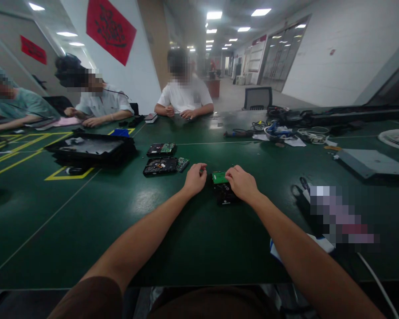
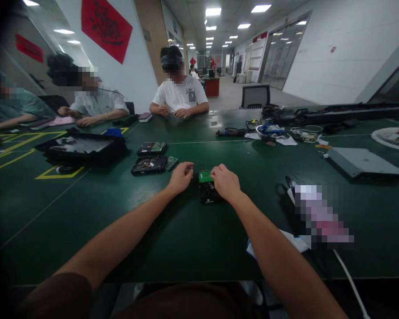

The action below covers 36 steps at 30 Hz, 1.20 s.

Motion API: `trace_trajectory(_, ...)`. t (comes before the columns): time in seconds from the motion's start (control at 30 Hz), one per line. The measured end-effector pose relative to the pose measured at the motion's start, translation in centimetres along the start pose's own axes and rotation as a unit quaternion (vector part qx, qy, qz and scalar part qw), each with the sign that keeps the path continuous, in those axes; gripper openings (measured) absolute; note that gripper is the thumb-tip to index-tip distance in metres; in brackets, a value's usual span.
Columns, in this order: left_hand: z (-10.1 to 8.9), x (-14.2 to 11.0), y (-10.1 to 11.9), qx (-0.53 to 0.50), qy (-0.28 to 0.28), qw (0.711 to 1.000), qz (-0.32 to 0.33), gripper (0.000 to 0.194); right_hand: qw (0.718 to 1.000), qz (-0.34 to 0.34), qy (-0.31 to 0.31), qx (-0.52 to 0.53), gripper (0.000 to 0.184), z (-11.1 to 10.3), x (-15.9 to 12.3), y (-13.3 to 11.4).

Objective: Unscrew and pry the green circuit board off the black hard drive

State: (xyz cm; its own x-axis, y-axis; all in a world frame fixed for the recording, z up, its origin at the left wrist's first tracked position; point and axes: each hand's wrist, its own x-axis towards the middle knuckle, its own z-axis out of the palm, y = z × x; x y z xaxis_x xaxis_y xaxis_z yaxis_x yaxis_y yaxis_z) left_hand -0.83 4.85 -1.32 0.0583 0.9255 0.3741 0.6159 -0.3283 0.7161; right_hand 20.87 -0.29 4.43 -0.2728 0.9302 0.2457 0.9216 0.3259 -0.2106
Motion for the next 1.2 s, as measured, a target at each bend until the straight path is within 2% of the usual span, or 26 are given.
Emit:
trace_trajectory(0.17, -0.6, -0.5, 1.6, 0.043, 0.005, 0.999, 0.031, 0.018, 0.999, 0.028, 0.016, -0.018, 0.023, -0.1, 0.2, 1.1)
trace_trajectory(0.27, -0.8, -1.2, 3.0, 0.075, -0.018, 0.997, 0.003, 0.020, 0.997, 0.056, 0.011, -0.045, 0.022, 0.0, 0.4, 2.5)
trace_trajectory(0.37, -0.8, -1.9, 4.6, 0.117, -0.075, 0.988, -0.061, 0.032, 0.996, 0.080, -0.024, -0.041, 0.018, 0.1, 0.5, 3.7)
trace_trajectory(0.47, -1.0, -2.4, 6.3, 0.157, -0.098, 0.977, -0.101, 0.040, 0.995, 0.083, -0.046, -0.026, 0.015, 0.1, 0.6, 4.3)
trace_trajectory(0.63, -1.6, -3.5, 9.5, 0.226, -0.141, 0.957, -0.111, 0.065, 0.995, 0.061, -0.068, -0.041, 0.013, 0.2, 0.5, 4.4)
trace_trajectory(0.8, -1.5, -5.3, 12.0, 0.261, -0.195, 0.943, -0.070, 0.099, 0.994, 0.066, -0.081, -0.040, 0.015, 0.2, 0.4, 4.2)
trace_trajectory(0.93, -1.1, -6.0, 12.6, 0.269, -0.202, 0.940, -0.051, 0.117, 0.991, 0.081, -0.104, -0.027, 0.018, -0.1, 0.4, 4.1)
trace_trajectory(1.2, -0.6, -6.3, 12.0, 0.280, -0.193, 0.940, -0.031, 0.131, 0.987, 0.057, -0.152, -0.009, 0.018, -0.5, 0.0, 3.8)
